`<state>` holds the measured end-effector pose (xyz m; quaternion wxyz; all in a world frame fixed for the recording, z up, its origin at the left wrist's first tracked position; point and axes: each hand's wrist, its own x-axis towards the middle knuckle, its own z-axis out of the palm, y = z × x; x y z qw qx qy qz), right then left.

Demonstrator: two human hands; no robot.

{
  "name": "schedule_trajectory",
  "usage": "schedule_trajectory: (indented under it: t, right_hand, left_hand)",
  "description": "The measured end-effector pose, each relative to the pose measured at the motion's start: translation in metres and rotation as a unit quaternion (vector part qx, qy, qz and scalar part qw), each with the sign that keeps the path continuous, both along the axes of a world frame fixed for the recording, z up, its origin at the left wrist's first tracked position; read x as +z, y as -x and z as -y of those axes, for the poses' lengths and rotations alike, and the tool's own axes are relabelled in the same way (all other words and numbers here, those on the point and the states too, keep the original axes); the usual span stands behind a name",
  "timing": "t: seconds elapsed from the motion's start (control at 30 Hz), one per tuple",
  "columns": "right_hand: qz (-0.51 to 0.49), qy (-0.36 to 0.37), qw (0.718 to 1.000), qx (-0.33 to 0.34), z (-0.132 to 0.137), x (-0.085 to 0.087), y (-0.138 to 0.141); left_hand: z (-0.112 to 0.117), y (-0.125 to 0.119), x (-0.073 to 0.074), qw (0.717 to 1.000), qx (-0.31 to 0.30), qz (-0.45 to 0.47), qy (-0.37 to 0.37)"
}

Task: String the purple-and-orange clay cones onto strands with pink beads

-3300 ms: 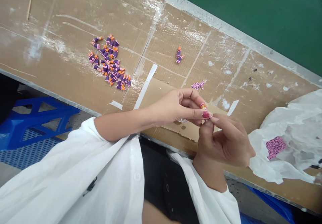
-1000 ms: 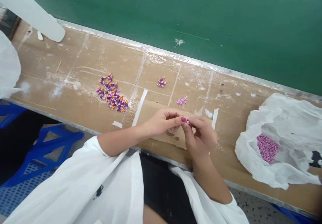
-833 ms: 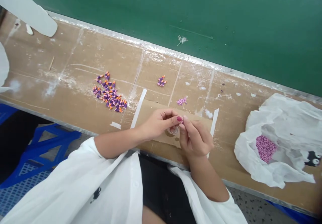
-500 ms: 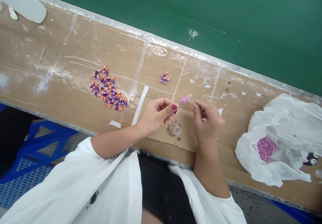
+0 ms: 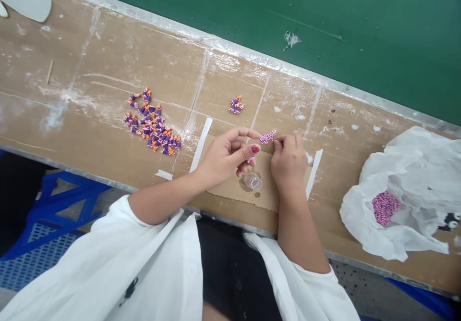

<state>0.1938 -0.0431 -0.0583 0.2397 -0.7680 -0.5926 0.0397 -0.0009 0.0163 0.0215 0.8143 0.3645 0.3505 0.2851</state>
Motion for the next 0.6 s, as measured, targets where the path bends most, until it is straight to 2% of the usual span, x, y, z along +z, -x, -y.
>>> schedule_trajectory:
  t: [0.1, 0.3, 0.5, 0.6]
  right_hand:
    - [-0.034, -0.029, 0.999, -0.004, 0.0008, -0.0021, -0.0050]
    - [-0.042, -0.046, 0.996, 0.058, 0.0041, 0.0056, -0.0066]
    - [0.050, 0.014, 0.998, 0.044, 0.0003, 0.0026, 0.0012]
    - [0.047, 0.019, 0.998, 0.033, 0.0001, -0.0016, 0.0003]
  left_hand:
    - [-0.0004, -0.0014, -0.0026, 1.000, -0.007, 0.012, -0.021]
    - [0.0006, -0.0017, -0.0052, 0.999, -0.010, 0.016, -0.030]
    - [0.0012, -0.0021, -0.0079, 0.999, -0.014, 0.005, -0.030]
    - [0.0023, -0.0028, -0.0095, 0.999, -0.020, 0.003, -0.046]
